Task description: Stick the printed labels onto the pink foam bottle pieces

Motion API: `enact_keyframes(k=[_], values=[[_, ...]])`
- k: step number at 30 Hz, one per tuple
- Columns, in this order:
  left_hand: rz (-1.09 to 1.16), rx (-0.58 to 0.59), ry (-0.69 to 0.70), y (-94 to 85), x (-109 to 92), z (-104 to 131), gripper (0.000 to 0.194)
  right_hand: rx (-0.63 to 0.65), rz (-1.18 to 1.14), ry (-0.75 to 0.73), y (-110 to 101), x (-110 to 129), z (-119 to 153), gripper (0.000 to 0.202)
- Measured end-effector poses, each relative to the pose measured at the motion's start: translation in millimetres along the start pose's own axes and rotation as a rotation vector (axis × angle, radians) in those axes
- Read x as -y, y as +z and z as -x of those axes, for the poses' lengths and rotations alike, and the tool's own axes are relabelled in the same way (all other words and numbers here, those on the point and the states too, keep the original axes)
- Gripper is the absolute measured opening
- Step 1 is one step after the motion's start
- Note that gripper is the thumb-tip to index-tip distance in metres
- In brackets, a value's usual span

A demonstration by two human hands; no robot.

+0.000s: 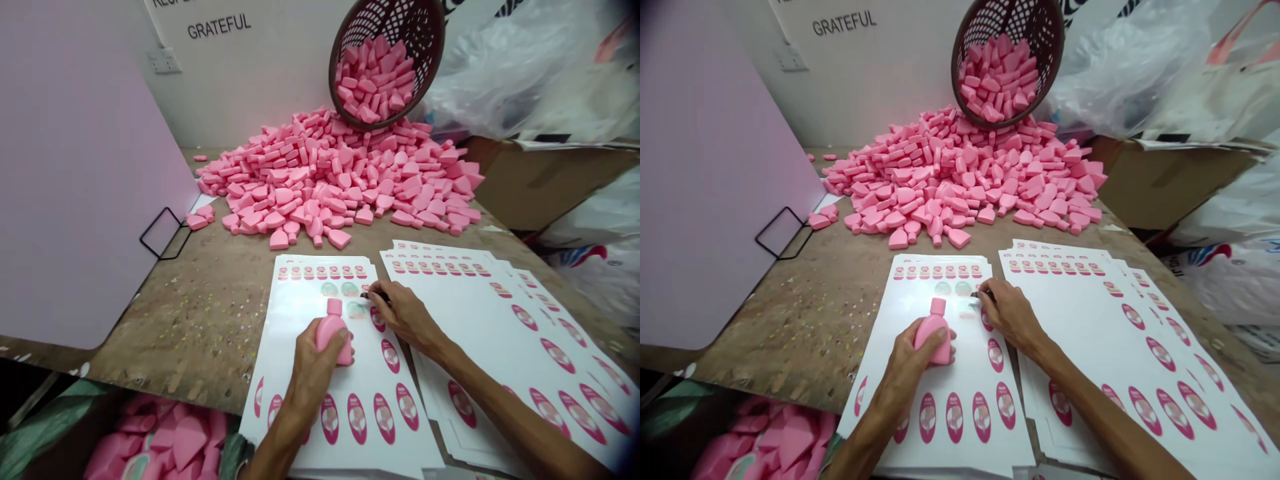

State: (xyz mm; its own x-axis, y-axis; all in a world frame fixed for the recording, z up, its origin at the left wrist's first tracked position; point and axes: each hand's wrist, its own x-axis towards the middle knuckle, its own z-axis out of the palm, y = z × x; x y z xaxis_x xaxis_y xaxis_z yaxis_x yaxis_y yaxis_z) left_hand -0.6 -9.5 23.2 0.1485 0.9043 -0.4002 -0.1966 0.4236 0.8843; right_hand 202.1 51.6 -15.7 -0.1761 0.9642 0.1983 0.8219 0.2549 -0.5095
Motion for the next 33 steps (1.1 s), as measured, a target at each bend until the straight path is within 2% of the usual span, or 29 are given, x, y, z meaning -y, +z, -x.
enact_keyframes(k=[2,6,11,16,19,23,25,28,33], values=[[-0.066,-0.01,0.074,7.4,3,-12,0.035,-0.041,0.13,-0.076,4,-2,1,0.017],[-0.101,-0.002,0.123,17.5,13,-30,0.037,-0.079,0.247,-0.15,10,-3,7,0.017],[-0.091,0.045,0.124,17.8,23,-43,0.04,-0.057,0.16,-0.113,12,-8,7,0.016],[-0.068,0.093,0.11,13.3,25,-45,0.043,0.043,-0.081,-0.044,10,-15,1,0.019],[-0.072,0.092,0.119,12.0,24,-44,0.042,0.051,-0.155,-0.02,10,-15,1,0.02],[-0.089,0.106,0.109,11.6,24,-43,0.039,-0.041,-0.045,-0.046,11,-13,2,0.017],[-0.084,0.11,0.099,11.5,23,-43,0.039,-0.045,0.017,-0.064,12,-10,2,0.015],[-0.066,0.107,0.098,11.7,23,-43,0.04,-0.024,0.01,-0.059,13,-8,0,0.016],[-0.031,0.102,0.09,11.6,23,-44,0.04,-0.106,-0.041,-0.038,15,-5,1,0.021]])
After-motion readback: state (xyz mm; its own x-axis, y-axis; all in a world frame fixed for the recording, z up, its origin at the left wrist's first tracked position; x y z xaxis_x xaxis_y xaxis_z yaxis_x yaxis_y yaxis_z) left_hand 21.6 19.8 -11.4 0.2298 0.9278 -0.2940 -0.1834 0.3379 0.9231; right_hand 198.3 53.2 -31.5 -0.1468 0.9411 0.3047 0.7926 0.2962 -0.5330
